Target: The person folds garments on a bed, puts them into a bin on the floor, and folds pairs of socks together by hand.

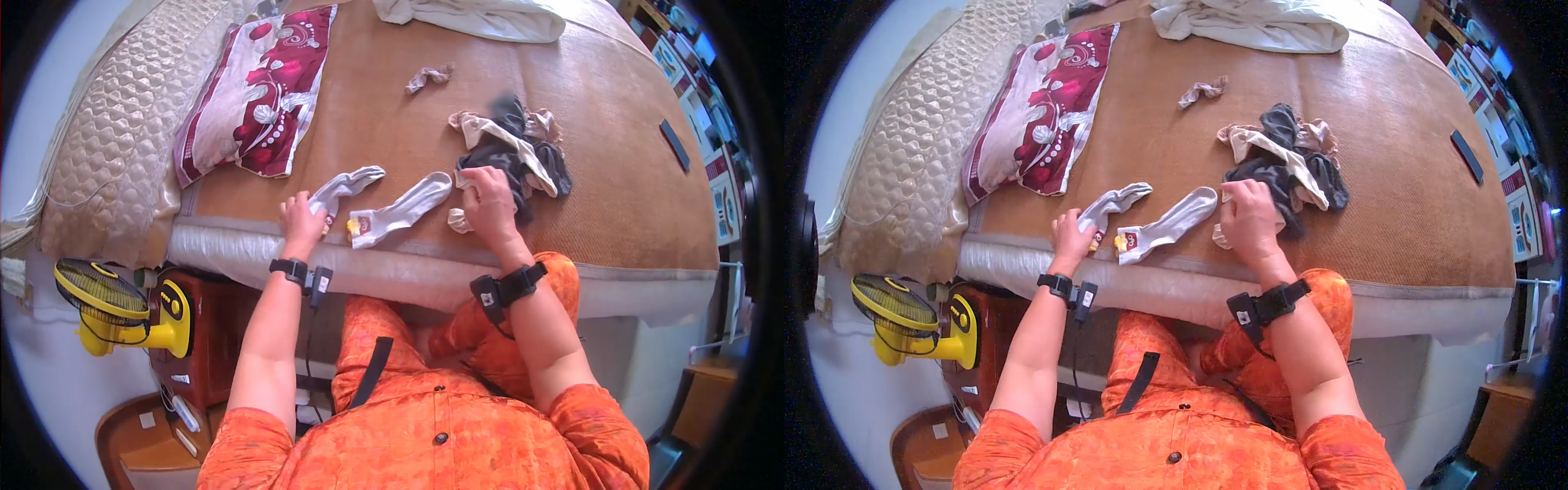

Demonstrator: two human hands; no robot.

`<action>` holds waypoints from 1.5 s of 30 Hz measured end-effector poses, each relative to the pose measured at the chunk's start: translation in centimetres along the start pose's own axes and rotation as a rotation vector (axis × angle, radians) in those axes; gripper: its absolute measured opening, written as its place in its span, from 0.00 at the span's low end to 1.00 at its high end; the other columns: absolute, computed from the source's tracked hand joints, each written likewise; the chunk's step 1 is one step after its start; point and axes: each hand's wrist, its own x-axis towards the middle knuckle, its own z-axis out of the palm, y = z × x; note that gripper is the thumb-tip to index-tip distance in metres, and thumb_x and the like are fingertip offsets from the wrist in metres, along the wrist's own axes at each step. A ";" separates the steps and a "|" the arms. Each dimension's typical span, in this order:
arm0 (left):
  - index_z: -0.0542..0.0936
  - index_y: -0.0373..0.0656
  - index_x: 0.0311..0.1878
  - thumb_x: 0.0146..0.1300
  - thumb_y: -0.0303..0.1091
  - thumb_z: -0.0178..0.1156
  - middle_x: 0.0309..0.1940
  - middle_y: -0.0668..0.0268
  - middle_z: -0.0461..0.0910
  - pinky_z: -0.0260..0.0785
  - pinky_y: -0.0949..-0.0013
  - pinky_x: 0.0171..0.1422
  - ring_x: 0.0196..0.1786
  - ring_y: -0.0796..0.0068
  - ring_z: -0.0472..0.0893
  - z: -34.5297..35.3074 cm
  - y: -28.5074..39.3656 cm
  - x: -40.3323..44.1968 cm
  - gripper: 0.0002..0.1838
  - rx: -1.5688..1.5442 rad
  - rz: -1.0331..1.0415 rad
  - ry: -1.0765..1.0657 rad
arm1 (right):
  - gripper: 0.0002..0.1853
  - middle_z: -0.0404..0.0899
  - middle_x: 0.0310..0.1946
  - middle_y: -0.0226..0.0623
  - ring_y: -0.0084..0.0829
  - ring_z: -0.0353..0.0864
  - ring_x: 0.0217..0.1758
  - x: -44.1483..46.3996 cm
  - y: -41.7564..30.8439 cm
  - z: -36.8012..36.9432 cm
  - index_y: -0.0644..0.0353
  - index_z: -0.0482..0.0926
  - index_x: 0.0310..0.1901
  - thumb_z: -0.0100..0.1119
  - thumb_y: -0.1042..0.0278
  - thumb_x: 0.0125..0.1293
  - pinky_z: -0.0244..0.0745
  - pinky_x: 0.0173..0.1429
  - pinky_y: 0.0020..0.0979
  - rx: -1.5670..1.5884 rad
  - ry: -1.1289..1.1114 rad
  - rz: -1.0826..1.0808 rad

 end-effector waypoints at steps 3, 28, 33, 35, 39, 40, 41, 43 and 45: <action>0.73 0.41 0.38 0.47 0.24 0.56 0.26 0.62 0.74 0.70 0.65 0.36 0.29 0.63 0.75 -0.8 0.0 1.1 0.12 -0.458 -0.239 -0.318 | 0.07 0.73 0.27 0.39 0.37 0.72 0.32 -0.1 -1.1 -0.2 0.61 0.76 0.30 0.52 0.79 0.47 0.69 0.38 0.32 0.145 -0.007 -0.035; 0.70 0.39 0.39 0.58 0.30 0.58 0.32 0.72 0.73 0.64 0.80 0.38 0.35 0.85 0.70 -7.3 15.7 -6.2 0.09 -1.198 -0.080 -0.535 | 0.17 0.74 0.39 0.36 0.29 0.74 0.40 -2.3 -4.9 -0.2 0.64 0.73 0.44 0.46 0.57 0.64 0.70 0.44 0.32 1.424 -0.583 0.773; 0.70 0.42 0.34 0.59 0.29 0.56 0.27 0.73 0.73 0.63 0.82 0.29 0.29 0.89 0.70 -7.8 14.8 -5.9 0.05 -1.425 -0.147 -0.472 | 0.13 0.74 0.33 0.35 0.30 0.75 0.36 -1.1 -5.0 -1.3 0.58 0.70 0.33 0.46 0.56 0.64 0.72 0.43 0.37 1.539 -0.433 1.021; 0.69 0.43 0.34 0.59 0.29 0.56 0.27 0.72 0.73 0.63 0.83 0.27 0.29 0.89 0.70 -8.6 14.7 -5.8 0.05 -1.467 -0.201 -0.473 | 0.13 0.75 0.31 0.32 0.30 0.76 0.35 -0.8 -4.9 -1.5 0.58 0.69 0.38 0.50 0.56 0.62 0.73 0.41 0.35 1.622 -0.439 1.117; 0.68 0.44 0.36 0.58 0.28 0.56 0.26 0.71 0.73 0.63 0.84 0.23 0.28 0.87 0.72 -8.6 14.4 -5.8 0.07 -1.490 -0.177 -0.375 | 0.12 0.75 0.33 0.32 0.29 0.76 0.35 -1.2 -4.6 -1.8 0.59 0.69 0.39 0.55 0.62 0.59 0.73 0.42 0.33 1.705 -0.591 0.711; 0.68 0.43 0.37 0.58 0.29 0.56 0.26 0.71 0.73 0.64 0.83 0.25 0.27 0.87 0.71 -8.7 14.5 -5.8 0.07 -1.434 -0.132 -0.328 | 0.11 0.75 0.33 0.32 0.27 0.76 0.35 -1.4 -4.5 -1.6 0.60 0.70 0.39 0.55 0.66 0.58 0.73 0.41 0.32 1.644 -0.561 0.654; 0.68 0.43 0.37 0.58 0.29 0.56 0.26 0.71 0.73 0.64 0.83 0.25 0.27 0.87 0.71 -8.9 14.4 -5.7 0.07 -1.433 -0.133 -0.327 | 0.10 0.75 0.33 0.32 0.25 0.76 0.36 -1.6 -4.4 -1.4 0.62 0.71 0.39 0.56 0.71 0.56 0.73 0.41 0.30 1.582 -0.531 0.597; 0.69 0.42 0.38 0.59 0.30 0.56 0.28 0.71 0.73 0.66 0.79 0.31 0.28 0.86 0.71 -10.1 14.7 -5.2 0.07 -1.759 -0.381 -0.541 | 0.09 0.76 0.33 0.33 0.24 0.76 0.35 -1.5 -4.1 -1.1 0.62 0.72 0.39 0.55 0.72 0.56 0.72 0.41 0.29 1.541 -0.591 0.547; 0.70 0.41 0.38 0.59 0.31 0.56 0.28 0.71 0.73 0.67 0.77 0.34 0.30 0.86 0.72 -9.8 14.0 -4.7 0.08 -1.631 -0.311 -0.644 | 0.08 0.76 0.33 0.33 0.24 0.76 0.35 -1.6 -4.1 -0.8 0.63 0.73 0.38 0.55 0.74 0.55 0.72 0.41 0.27 1.499 -0.653 0.494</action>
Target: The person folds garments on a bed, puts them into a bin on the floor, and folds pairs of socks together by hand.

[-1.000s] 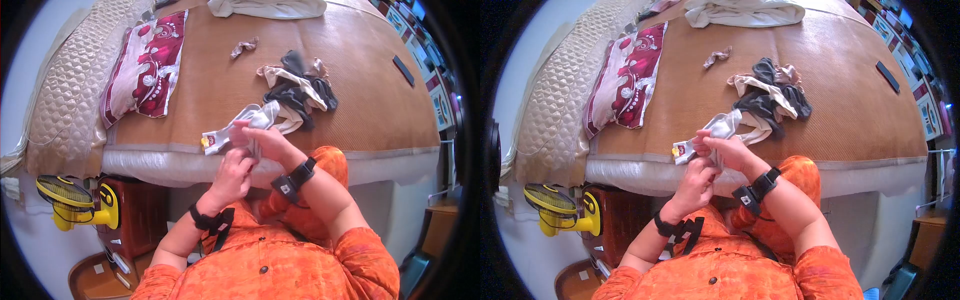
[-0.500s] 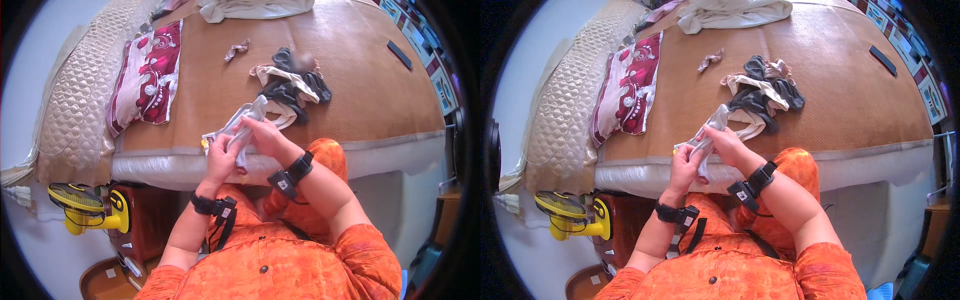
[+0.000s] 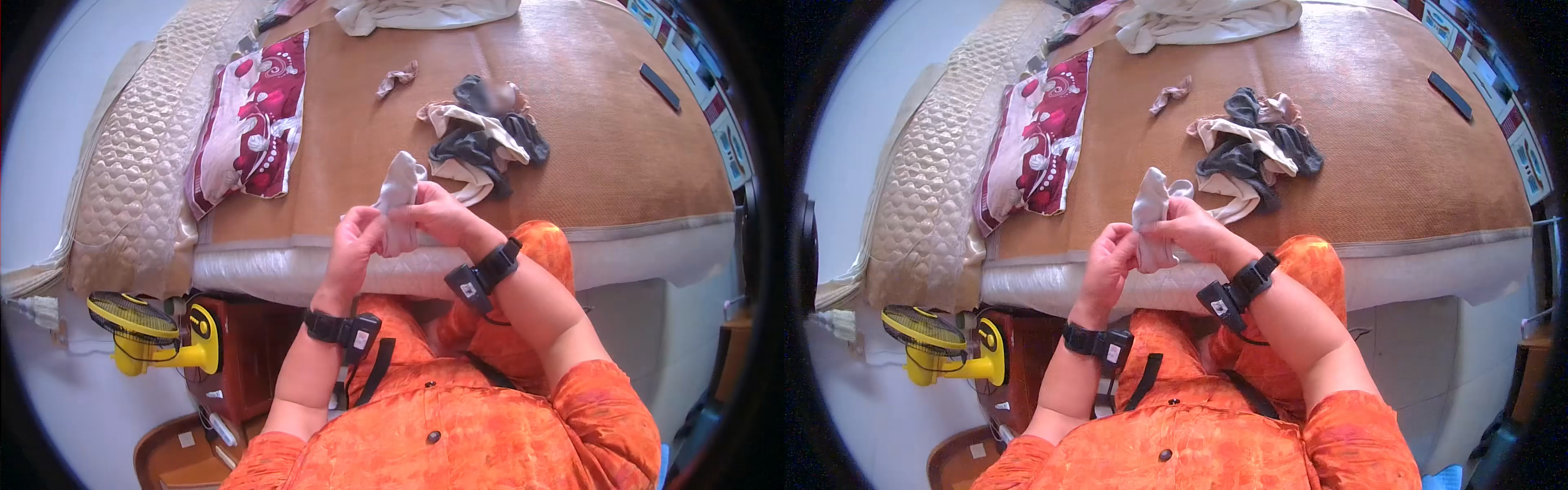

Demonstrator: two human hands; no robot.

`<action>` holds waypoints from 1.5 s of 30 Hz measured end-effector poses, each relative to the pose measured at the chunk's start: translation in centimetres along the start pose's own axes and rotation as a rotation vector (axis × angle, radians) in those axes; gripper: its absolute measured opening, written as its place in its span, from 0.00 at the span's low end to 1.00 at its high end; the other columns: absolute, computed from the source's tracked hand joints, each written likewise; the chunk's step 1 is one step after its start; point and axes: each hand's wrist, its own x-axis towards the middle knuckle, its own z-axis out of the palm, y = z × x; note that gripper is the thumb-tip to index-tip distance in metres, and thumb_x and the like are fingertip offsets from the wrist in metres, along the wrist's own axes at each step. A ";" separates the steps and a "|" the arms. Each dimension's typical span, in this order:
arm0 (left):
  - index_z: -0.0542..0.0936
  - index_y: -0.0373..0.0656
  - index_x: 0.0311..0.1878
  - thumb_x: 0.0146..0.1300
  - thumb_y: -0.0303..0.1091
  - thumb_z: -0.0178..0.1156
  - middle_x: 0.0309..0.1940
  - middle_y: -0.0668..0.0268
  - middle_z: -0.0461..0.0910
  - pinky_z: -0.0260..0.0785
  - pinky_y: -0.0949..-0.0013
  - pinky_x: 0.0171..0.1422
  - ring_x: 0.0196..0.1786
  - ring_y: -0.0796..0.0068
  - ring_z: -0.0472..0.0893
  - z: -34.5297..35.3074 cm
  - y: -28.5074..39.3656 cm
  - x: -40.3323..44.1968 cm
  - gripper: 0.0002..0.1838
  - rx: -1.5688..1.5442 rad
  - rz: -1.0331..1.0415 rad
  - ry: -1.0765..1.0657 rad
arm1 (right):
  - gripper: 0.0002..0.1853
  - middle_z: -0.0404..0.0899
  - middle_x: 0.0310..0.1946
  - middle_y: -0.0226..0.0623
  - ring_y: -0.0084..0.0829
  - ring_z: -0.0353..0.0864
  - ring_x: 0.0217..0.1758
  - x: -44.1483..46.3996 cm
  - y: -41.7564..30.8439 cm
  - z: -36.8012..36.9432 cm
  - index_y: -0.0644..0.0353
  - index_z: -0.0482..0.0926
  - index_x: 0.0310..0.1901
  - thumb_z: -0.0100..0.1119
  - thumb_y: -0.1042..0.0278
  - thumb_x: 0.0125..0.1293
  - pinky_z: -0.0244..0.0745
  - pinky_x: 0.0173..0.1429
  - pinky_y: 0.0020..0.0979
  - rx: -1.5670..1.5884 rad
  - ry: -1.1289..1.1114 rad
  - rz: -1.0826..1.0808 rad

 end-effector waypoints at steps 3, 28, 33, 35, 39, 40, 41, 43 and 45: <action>0.71 0.41 0.39 0.60 0.33 0.55 0.30 0.71 0.74 0.67 0.75 0.40 0.33 0.84 0.73 -0.6 -0.5 0.1 0.08 0.231 -0.028 -0.119 | 0.08 0.77 0.32 0.33 0.23 0.76 0.35 0.2 0.4 0.4 0.63 0.74 0.37 0.55 0.74 0.55 0.72 0.39 0.26 0.027 0.000 0.066; 0.63 0.44 0.34 0.63 0.27 0.47 0.28 0.71 0.68 0.63 0.80 0.37 0.31 0.86 0.67 0.7 -1.2 -0.6 0.04 -0.033 0.228 0.094 | 0.04 0.76 0.31 0.30 0.25 0.76 0.36 -0.1 -2.2 0.1 0.58 0.72 0.35 0.52 0.71 0.58 0.71 0.45 0.29 0.479 0.095 -0.120; 0.63 0.46 0.36 0.64 0.28 0.46 0.30 0.73 0.67 0.64 0.79 0.38 0.33 0.86 0.67 -0.1 -1.7 -0.7 0.03 0.046 0.287 0.126 | 0.05 0.76 0.31 0.30 0.24 0.76 0.35 0.1 -1.4 -1.1 0.57 0.72 0.36 0.51 0.67 0.61 0.71 0.44 0.29 0.576 0.162 -0.215; 0.64 0.46 0.36 0.64 0.29 0.47 0.32 0.73 0.68 0.64 0.79 0.40 0.34 0.85 0.69 -0.7 -2.2 -0.5 0.03 0.026 0.272 0.122 | 0.05 0.76 0.31 0.30 0.24 0.76 0.35 0.1 -1.3 -1.1 0.57 0.72 0.36 0.51 0.66 0.62 0.71 0.43 0.29 0.590 0.166 -0.241; 0.65 0.45 0.39 0.63 0.30 0.50 0.34 0.71 0.70 0.64 0.79 0.42 0.37 0.84 0.70 -2.8 -4.0 0.6 0.04 0.129 0.130 -0.034 | 0.07 0.75 0.30 0.29 0.23 0.75 0.35 -0.3 -1.3 -0.1 0.59 0.73 0.37 0.51 0.65 0.62 0.72 0.42 0.27 0.518 0.100 -0.152; 0.66 0.43 0.40 0.62 0.28 0.51 0.34 0.70 0.70 0.65 0.78 0.43 0.38 0.84 0.70 -2.2 -3.2 0.5 0.06 0.196 0.168 -0.046 | 0.08 0.75 0.30 0.28 0.22 0.75 0.35 -0.3 -1.2 0.1 0.60 0.73 0.37 0.52 0.65 0.62 0.72 0.41 0.27 0.440 0.046 -0.089; 0.66 0.42 0.41 0.61 0.27 0.52 0.35 0.69 0.71 0.65 0.77 0.43 0.39 0.84 0.70 -1.5 -2.5 0.4 0.07 0.263 0.203 -0.058 | 0.08 0.75 0.30 0.28 0.22 0.75 0.35 -0.4 -0.9 0.4 0.60 0.73 0.37 0.52 0.65 0.62 0.72 0.41 0.27 0.442 0.045 -0.087; 0.67 0.40 0.43 0.60 0.28 0.54 0.37 0.67 0.72 0.66 0.76 0.43 0.39 0.83 0.72 -0.2 -0.8 0.3 0.10 0.248 0.271 0.005 | 0.10 0.75 0.31 0.28 0.21 0.75 0.33 -0.5 -0.5 1.0 0.61 0.74 0.39 0.53 0.63 0.62 0.72 0.38 0.24 0.184 0.041 0.002; 0.68 0.40 0.43 0.60 0.28 0.54 0.36 0.67 0.73 0.66 0.77 0.42 0.37 0.83 0.72 1.2 1.1 -0.2 0.10 0.233 0.285 -0.005 | 0.12 0.75 0.31 0.28 0.18 0.74 0.31 -0.4 -0.2 1.0 0.62 0.74 0.39 0.53 0.62 0.61 0.71 0.35 0.21 0.118 0.004 -0.015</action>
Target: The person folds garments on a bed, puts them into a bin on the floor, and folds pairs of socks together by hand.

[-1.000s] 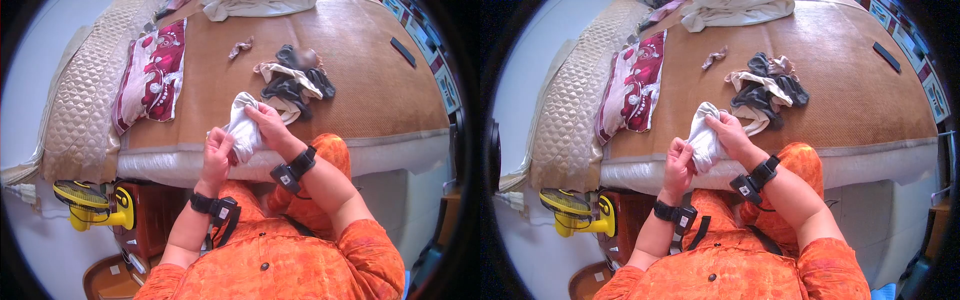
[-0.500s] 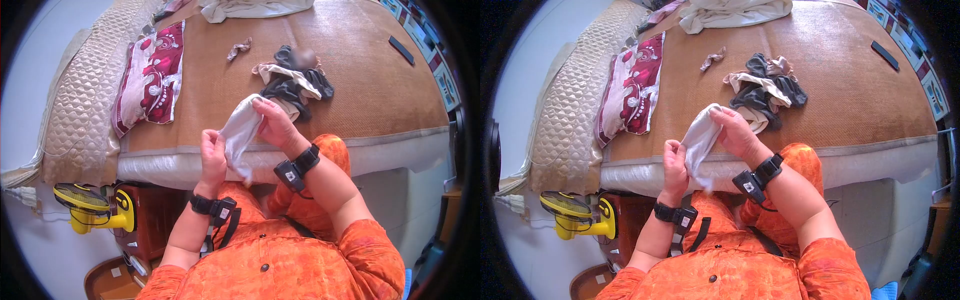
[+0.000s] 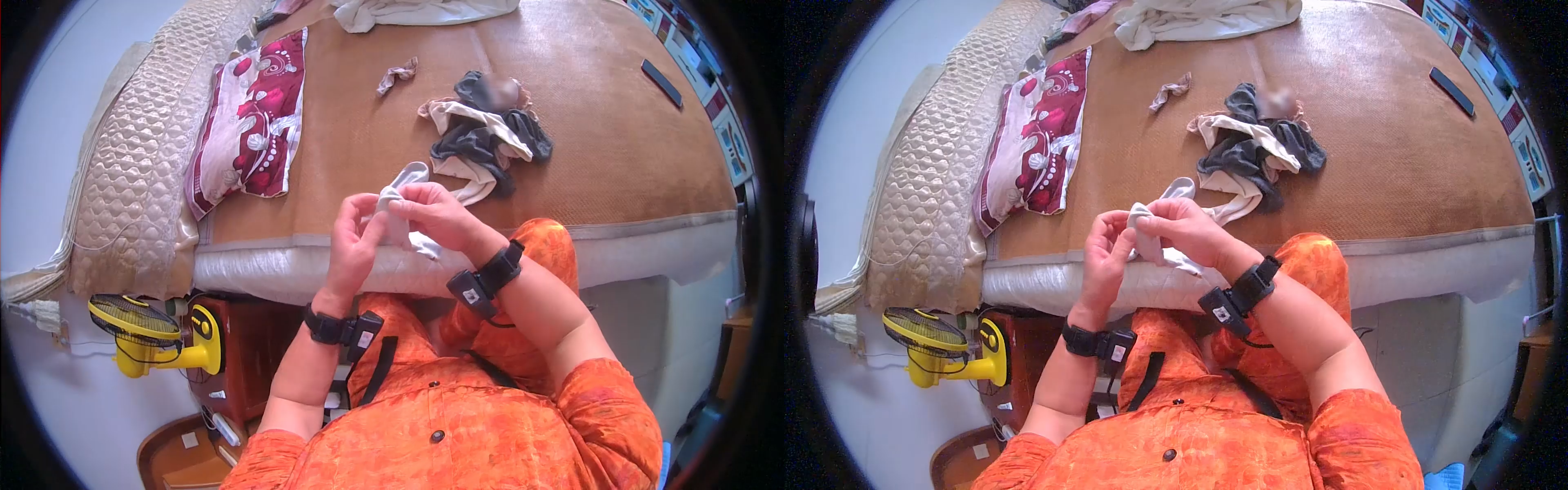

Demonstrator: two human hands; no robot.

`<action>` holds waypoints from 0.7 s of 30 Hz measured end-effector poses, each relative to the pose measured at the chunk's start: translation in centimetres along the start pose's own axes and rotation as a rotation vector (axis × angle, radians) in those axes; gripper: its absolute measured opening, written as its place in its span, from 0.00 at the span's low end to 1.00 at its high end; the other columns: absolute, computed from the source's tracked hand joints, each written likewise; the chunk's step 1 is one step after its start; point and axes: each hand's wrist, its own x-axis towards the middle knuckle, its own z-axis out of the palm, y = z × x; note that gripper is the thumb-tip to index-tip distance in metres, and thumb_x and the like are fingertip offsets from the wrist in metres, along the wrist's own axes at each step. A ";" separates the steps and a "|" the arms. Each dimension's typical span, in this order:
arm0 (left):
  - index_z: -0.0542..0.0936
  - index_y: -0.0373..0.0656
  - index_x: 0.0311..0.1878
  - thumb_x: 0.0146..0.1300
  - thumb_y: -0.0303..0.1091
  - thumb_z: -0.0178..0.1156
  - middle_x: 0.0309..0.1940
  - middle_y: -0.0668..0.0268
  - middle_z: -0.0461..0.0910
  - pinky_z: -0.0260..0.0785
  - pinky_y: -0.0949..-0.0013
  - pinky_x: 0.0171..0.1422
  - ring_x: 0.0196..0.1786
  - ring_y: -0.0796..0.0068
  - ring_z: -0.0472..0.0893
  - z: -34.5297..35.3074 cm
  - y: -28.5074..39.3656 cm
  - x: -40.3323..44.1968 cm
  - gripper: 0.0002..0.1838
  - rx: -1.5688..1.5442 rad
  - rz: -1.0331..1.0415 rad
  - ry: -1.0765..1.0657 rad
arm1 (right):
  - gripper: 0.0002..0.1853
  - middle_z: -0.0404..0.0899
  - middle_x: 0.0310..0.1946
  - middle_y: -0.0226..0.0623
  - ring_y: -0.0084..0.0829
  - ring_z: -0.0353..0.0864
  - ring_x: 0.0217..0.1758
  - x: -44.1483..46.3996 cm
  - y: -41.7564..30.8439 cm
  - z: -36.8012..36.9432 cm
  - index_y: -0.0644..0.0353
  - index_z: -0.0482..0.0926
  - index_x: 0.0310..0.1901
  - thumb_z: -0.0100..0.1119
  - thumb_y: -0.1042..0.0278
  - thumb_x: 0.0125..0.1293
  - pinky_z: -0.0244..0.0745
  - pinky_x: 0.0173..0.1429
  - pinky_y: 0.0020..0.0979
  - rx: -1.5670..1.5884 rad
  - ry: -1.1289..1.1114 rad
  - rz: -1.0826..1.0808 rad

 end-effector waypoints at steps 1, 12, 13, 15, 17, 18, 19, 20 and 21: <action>0.68 0.40 0.43 0.59 0.29 0.55 0.35 0.67 0.74 0.67 0.78 0.40 0.37 0.83 0.73 -0.2 -0.2 0.3 0.10 0.057 -0.055 0.012 | 0.12 0.75 0.29 0.26 0.16 0.73 0.30 -0.2 -0.6 0.4 0.62 0.74 0.38 0.53 0.62 0.62 0.70 0.34 0.20 -0.114 -0.015 0.018; 0.67 0.46 0.33 0.59 0.25 0.54 0.33 0.69 0.75 0.68 0.77 0.40 0.36 0.81 0.74 -1.2 -0.5 -0.1 0.06 -0.559 -0.259 -0.098 | 0.09 0.71 0.26 0.23 0.14 0.69 0.29 -0.2 -0.5 -0.5 0.58 0.72 0.33 0.52 0.62 0.62 0.66 0.33 0.18 0.022 -0.132 -0.008; 0.67 0.46 0.33 0.59 0.25 0.54 0.32 0.70 0.75 0.68 0.77 0.40 0.36 0.81 0.75 -1.2 -0.4 -0.2 0.06 -0.562 -0.256 -0.115 | 0.09 0.71 0.26 0.23 0.14 0.69 0.29 -0.4 -0.4 -0.4 0.58 0.72 0.33 0.52 0.62 0.62 0.66 0.33 0.18 0.023 -0.134 -0.006; 0.67 0.46 0.33 0.59 0.25 0.54 0.31 0.70 0.74 0.67 0.77 0.40 0.35 0.81 0.74 -1.5 -1.1 -0.3 0.05 -0.566 -0.245 -0.118 | 0.08 0.71 0.28 0.22 0.14 0.69 0.31 -0.8 -0.4 0.2 0.58 0.71 0.34 0.51 0.62 0.63 0.65 0.36 0.19 0.190 -0.216 0.004; 0.67 0.46 0.33 0.59 0.26 0.54 0.30 0.71 0.74 0.67 0.78 0.40 0.35 0.81 0.74 -1.9 -1.8 -0.3 0.05 -0.568 -0.234 -0.126 | 0.09 0.71 0.28 0.22 0.14 0.69 0.31 -1.0 -0.3 0.3 0.57 0.71 0.34 0.50 0.61 0.63 0.65 0.36 0.19 0.228 -0.208 0.022; 0.67 0.45 0.33 0.60 0.26 0.54 0.31 0.71 0.73 0.66 0.78 0.41 0.35 0.82 0.73 -1.9 -1.9 -0.3 0.05 -0.569 -0.236 -0.131 | 0.09 0.70 0.28 0.22 0.15 0.69 0.31 -1.1 -0.4 0.4 0.57 0.71 0.34 0.49 0.61 0.64 0.65 0.36 0.19 0.265 -0.194 0.039; 0.67 0.45 0.32 0.60 0.26 0.53 0.31 0.71 0.73 0.65 0.78 0.41 0.36 0.82 0.72 -1.9 -2.0 -0.3 0.05 -0.571 -0.239 -0.136 | 0.09 0.70 0.28 0.22 0.15 0.69 0.31 -1.1 -0.5 0.5 0.57 0.71 0.34 0.49 0.61 0.64 0.65 0.36 0.19 0.265 -0.193 0.039; 0.67 0.45 0.32 0.60 0.26 0.53 0.31 0.71 0.73 0.65 0.78 0.41 0.36 0.82 0.72 -1.8 -2.1 -0.3 0.05 -0.572 -0.240 -0.137 | 0.10 0.70 0.28 0.22 0.14 0.69 0.31 -1.0 -0.6 0.6 0.57 0.71 0.34 0.48 0.60 0.64 0.65 0.36 0.20 0.207 -0.138 0.042; 0.66 0.45 0.31 0.60 0.27 0.53 0.32 0.71 0.71 0.64 0.77 0.42 0.37 0.82 0.71 -1.6 -1.5 -0.1 0.06 -0.532 -0.193 -0.126 | 0.11 0.70 0.27 0.22 0.14 0.68 0.31 -0.9 -0.8 0.6 0.57 0.71 0.33 0.48 0.59 0.65 0.65 0.36 0.20 0.147 -0.084 0.045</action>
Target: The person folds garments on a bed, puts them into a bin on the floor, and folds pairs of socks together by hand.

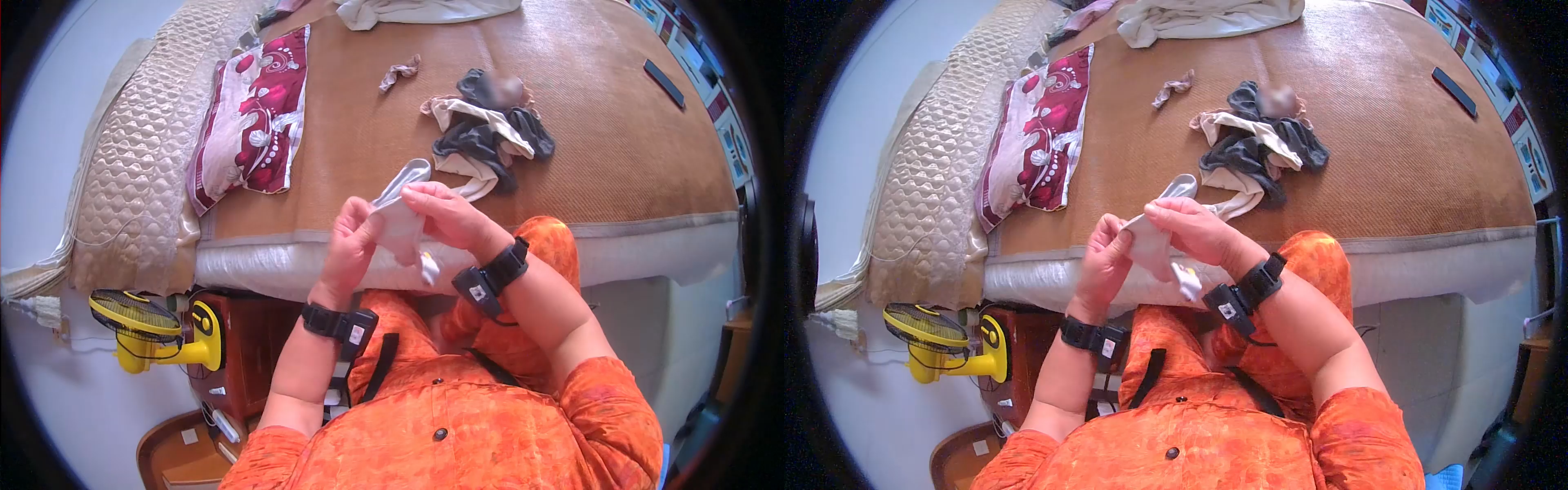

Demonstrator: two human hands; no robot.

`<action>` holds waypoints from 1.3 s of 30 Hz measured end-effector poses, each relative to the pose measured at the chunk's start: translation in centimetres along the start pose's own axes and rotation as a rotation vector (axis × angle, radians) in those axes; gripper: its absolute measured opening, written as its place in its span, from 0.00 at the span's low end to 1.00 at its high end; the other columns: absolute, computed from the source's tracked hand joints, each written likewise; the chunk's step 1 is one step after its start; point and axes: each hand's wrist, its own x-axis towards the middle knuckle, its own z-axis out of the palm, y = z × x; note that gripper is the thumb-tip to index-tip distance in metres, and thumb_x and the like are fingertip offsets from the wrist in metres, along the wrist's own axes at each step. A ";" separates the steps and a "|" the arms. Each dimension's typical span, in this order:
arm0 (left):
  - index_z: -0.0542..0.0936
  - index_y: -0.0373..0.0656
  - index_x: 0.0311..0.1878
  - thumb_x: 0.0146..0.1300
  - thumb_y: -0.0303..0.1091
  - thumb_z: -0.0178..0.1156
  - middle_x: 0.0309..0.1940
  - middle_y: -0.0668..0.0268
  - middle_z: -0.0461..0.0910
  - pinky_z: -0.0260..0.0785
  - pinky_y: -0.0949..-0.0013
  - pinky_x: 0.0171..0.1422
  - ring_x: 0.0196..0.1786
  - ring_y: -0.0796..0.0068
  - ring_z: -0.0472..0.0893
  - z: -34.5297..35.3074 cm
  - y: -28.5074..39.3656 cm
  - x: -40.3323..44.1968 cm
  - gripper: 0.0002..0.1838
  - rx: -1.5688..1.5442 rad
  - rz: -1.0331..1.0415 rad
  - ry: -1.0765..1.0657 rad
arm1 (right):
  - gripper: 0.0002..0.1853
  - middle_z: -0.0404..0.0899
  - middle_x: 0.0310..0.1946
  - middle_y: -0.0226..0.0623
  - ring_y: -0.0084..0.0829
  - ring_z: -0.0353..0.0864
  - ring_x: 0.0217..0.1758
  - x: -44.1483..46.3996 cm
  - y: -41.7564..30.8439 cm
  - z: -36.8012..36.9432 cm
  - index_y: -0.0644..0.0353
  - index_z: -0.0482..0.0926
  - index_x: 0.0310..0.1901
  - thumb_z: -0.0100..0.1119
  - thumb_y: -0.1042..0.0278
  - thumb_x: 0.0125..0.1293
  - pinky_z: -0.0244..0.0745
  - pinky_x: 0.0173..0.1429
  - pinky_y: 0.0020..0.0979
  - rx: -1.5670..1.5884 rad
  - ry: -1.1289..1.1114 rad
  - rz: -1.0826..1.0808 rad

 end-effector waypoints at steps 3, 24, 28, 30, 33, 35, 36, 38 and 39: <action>0.65 0.44 0.31 0.60 0.27 0.52 0.33 0.70 0.70 0.63 0.76 0.44 0.39 0.81 0.70 0.8 1.2 0.2 0.06 0.048 0.054 -0.035 | 0.12 0.70 0.26 0.21 0.14 0.68 0.29 0.5 0.2 -0.9 0.56 0.72 0.32 0.47 0.57 0.65 0.65 0.34 0.20 -0.279 0.042 -0.016; 0.65 0.47 0.28 0.59 0.24 0.53 0.26 0.71 0.73 0.67 0.75 0.39 0.32 0.81 0.73 0.9 2.5 0.6 0.08 0.178 0.076 0.110 | 0.12 0.74 0.23 0.28 0.18 0.71 0.29 0.1 0.1 -0.2 0.64 0.75 0.34 0.61 0.66 0.51 0.67 0.36 0.22 -0.930 -0.214 0.275; 0.65 0.47 0.27 0.59 0.24 0.53 0.26 0.70 0.73 0.68 0.77 0.36 0.30 0.82 0.73 -0.5 3.8 0.5 0.09 0.030 0.150 0.291 | 0.09 0.76 0.27 0.25 0.15 0.72 0.30 0.2 0.0 -0.9 0.62 0.77 0.37 0.59 0.71 0.54 0.68 0.37 0.22 -0.895 -0.294 0.281; 0.65 0.47 0.27 0.59 0.24 0.53 0.26 0.70 0.73 0.68 0.77 0.37 0.31 0.81 0.74 -1.5 4.0 0.6 0.09 0.060 0.209 0.289 | 0.09 0.77 0.29 0.25 0.15 0.72 0.32 0.1 0.0 -0.8 0.63 0.77 0.39 0.57 0.72 0.55 0.69 0.40 0.22 -0.770 -0.313 0.327; 0.66 0.47 0.31 0.59 0.24 0.53 0.29 0.69 0.73 0.69 0.76 0.41 0.35 0.80 0.74 -1.8 3.9 0.9 0.07 0.088 0.316 0.333 | 0.11 0.76 0.33 0.25 0.16 0.72 0.35 0.0 0.4 -0.5 0.63 0.75 0.43 0.53 0.73 0.57 0.69 0.42 0.22 -0.489 -0.319 0.313; 0.67 0.47 0.34 0.59 0.25 0.53 0.31 0.69 0.73 0.69 0.74 0.44 0.38 0.79 0.74 -1.1 3.7 1.0 0.06 0.084 0.367 0.374 | 0.12 0.75 0.34 0.25 0.17 0.72 0.36 -0.1 0.6 -0.6 0.63 0.74 0.44 0.52 0.73 0.58 0.69 0.42 0.22 -0.340 -0.304 0.252; 0.67 0.46 0.39 0.59 0.26 0.54 0.34 0.68 0.73 0.69 0.72 0.46 0.41 0.77 0.74 0.0 3.7 0.9 0.07 -0.035 0.286 0.375 | 0.13 0.75 0.36 0.25 0.17 0.72 0.38 -0.1 0.6 -0.8 0.63 0.73 0.46 0.51 0.73 0.59 0.69 0.43 0.22 -0.319 -0.259 0.233; 0.64 0.43 0.50 0.59 0.31 0.56 0.42 0.66 0.71 0.66 0.67 0.52 0.49 0.73 0.71 -0.2 2.8 0.2 0.17 -0.149 0.136 0.316 | 0.12 0.75 0.38 0.26 0.18 0.72 0.40 0.0 0.9 -0.8 0.63 0.72 0.46 0.49 0.74 0.60 0.70 0.44 0.22 -0.170 -0.175 0.163; 0.64 0.43 0.50 0.59 0.31 0.56 0.42 0.66 0.71 0.66 0.67 0.52 0.49 0.73 0.71 -0.1 2.2 -0.4 0.17 -0.149 0.137 0.315 | 0.12 0.75 0.38 0.26 0.18 0.72 0.40 0.2 0.8 -0.8 0.63 0.72 0.46 0.49 0.74 0.60 0.70 0.44 0.22 -0.171 -0.175 0.162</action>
